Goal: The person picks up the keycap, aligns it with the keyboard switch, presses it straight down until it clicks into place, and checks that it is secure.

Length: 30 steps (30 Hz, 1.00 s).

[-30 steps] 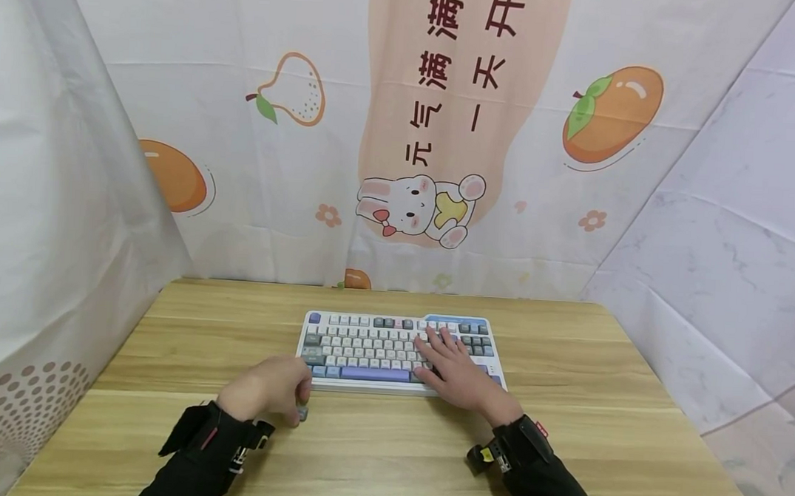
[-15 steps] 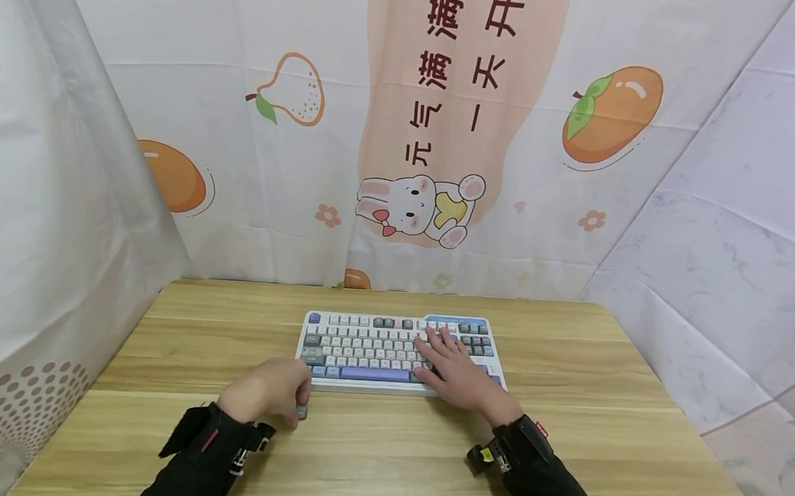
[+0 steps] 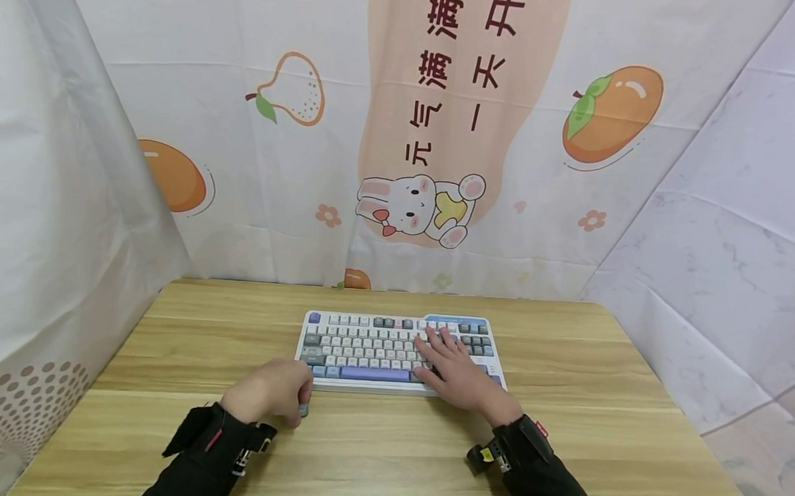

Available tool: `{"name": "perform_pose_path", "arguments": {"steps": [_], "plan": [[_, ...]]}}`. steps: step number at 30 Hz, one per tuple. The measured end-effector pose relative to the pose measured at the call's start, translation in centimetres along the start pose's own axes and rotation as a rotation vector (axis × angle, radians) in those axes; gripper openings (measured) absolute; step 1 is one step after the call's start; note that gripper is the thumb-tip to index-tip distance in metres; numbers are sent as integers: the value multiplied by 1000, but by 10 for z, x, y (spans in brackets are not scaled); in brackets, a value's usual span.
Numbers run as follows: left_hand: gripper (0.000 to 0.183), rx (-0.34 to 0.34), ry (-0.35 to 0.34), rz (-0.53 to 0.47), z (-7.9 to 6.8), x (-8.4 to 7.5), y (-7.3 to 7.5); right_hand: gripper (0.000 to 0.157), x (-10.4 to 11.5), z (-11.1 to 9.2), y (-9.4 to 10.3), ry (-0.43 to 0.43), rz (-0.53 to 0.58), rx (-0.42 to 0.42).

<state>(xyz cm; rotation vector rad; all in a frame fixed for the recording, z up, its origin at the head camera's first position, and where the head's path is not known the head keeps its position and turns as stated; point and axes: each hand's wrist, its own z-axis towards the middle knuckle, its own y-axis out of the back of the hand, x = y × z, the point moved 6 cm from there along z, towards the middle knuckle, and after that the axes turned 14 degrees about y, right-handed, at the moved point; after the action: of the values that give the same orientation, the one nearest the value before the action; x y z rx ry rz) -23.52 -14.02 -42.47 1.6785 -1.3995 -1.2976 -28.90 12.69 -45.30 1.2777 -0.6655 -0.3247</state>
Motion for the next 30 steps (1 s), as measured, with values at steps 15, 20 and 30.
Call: {"name": "perform_pose_path", "arguments": {"steps": [15, 20, 30], "plan": [[23, -44, -15, -22, 1, -3, 1, 58, 0, 0, 0, 0, 4, 0], [20, -50, -57, -28, 2, -4, -1, 59, 0, 0, 0, 0, 8, 4], [22, -56, -115, -52, 1, -8, -2, 59, -1, 0, -1, -4, 4, 9]]}}
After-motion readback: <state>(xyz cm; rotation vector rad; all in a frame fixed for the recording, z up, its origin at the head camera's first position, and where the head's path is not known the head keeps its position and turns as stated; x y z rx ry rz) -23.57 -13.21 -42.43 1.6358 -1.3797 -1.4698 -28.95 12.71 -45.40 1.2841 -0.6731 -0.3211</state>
